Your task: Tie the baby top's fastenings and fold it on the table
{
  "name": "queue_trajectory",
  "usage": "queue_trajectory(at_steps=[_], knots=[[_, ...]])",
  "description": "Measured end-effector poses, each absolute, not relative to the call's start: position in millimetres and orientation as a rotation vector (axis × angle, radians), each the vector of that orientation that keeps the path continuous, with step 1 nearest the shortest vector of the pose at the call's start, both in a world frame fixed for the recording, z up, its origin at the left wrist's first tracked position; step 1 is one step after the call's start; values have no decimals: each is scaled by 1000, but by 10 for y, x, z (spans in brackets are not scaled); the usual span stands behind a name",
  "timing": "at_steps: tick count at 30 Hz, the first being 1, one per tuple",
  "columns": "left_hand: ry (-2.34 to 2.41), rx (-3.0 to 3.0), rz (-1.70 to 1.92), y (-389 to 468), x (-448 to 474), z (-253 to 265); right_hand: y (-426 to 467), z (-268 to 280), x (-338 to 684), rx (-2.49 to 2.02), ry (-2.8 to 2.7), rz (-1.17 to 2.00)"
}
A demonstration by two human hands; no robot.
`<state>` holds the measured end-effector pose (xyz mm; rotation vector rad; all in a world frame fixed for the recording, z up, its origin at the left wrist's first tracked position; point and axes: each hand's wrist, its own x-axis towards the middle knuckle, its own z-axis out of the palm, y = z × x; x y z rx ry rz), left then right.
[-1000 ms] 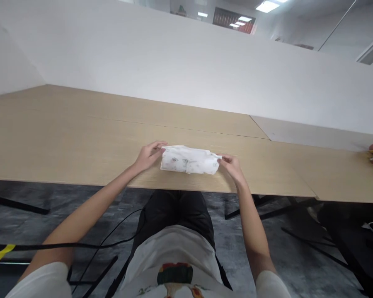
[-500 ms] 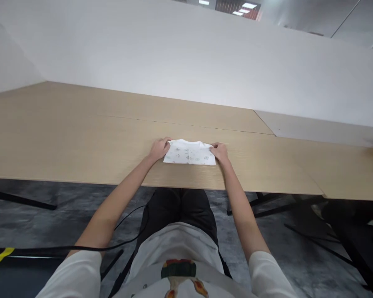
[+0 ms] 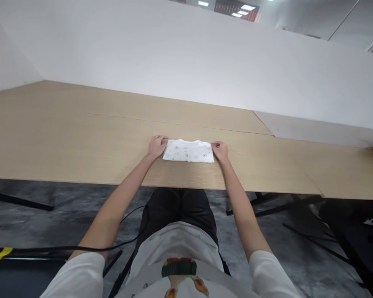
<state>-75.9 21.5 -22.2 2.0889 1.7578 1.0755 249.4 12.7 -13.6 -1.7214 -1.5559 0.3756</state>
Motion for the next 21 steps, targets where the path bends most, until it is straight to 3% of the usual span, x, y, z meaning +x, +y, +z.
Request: queue_trajectory(at_steps=[13, 21], knots=[[1662, 1719, 1401, 230, -793, -248, 103, -136, 2547, -1802, -1457, 246], [1695, 1870, 1168, 227, -801, -268, 89, -114, 2448, -1736, -1596, 280]])
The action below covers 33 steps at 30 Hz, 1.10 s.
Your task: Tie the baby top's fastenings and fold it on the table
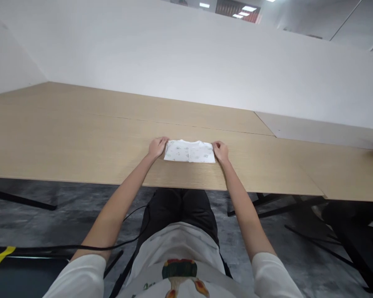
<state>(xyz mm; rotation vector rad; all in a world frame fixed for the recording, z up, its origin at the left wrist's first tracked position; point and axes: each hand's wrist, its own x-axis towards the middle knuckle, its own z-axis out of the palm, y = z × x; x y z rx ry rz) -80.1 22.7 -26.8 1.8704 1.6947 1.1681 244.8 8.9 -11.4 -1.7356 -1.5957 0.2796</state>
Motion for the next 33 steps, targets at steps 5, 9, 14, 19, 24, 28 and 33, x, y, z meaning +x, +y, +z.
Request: queue_trajectory(at_steps=[5, 9, 14, 19, 24, 28, 33], knots=[[1628, 2107, 1012, 210, -793, -244, 125, -149, 2424, -1612, -1750, 329], [1657, 2214, 905, 202, -793, -234, 161, -190, 2451, -1639, -1879, 260], [1700, 2211, 852, 199, -798, -220, 177, -202, 2466, -1675, -1913, 230], [1694, 2169, 868, 199, -806, -205, 184, -221, 2466, -1638, -1840, 261], [1634, 2040, 1095, 164, -770, -201, 194, -208, 2459, -1445, -1581, 495], [1382, 1863, 1386, 88, -691, -41, 122, -44, 2401, -1116, -1262, 707], [1065, 1938, 1638, -26, -628, 613, -86, 514, 2420, -849, -1142, 670]])
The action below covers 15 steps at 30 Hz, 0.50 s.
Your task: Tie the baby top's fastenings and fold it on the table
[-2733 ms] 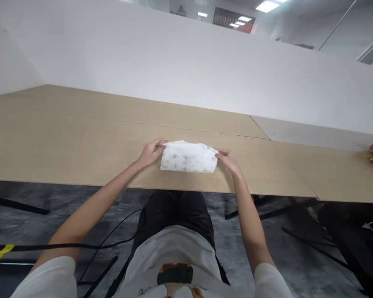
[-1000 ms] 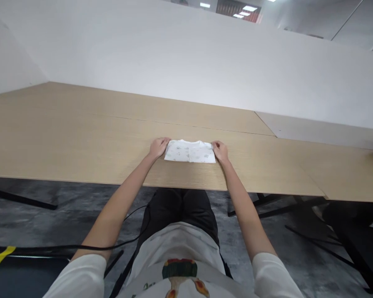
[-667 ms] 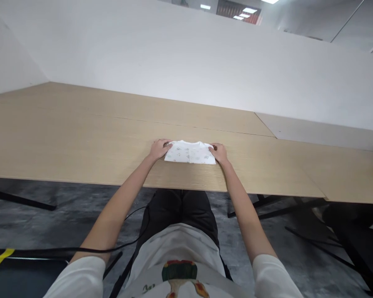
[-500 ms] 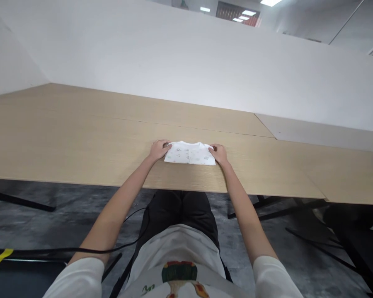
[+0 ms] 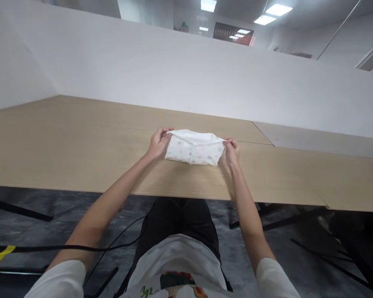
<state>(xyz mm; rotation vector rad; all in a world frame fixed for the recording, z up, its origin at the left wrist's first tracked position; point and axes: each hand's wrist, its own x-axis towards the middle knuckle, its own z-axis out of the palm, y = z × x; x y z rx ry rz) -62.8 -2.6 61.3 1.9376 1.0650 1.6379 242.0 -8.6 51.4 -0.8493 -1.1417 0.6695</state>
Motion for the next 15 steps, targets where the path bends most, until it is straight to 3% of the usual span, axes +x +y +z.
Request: queue_trajectory(at_steps=[8, 11, 15], knots=[[1418, 2446, 1638, -344, -654, 1802, -334, 1681, 2731, -981, -1361, 88], [1591, 2520, 1444, -271, -705, 1721, -260, 1649, 2765, -1156, -1547, 35], [1788, 2612, 900, -7, -766, 1126, 15, 1148, 2711, -1629, -1797, 26]])
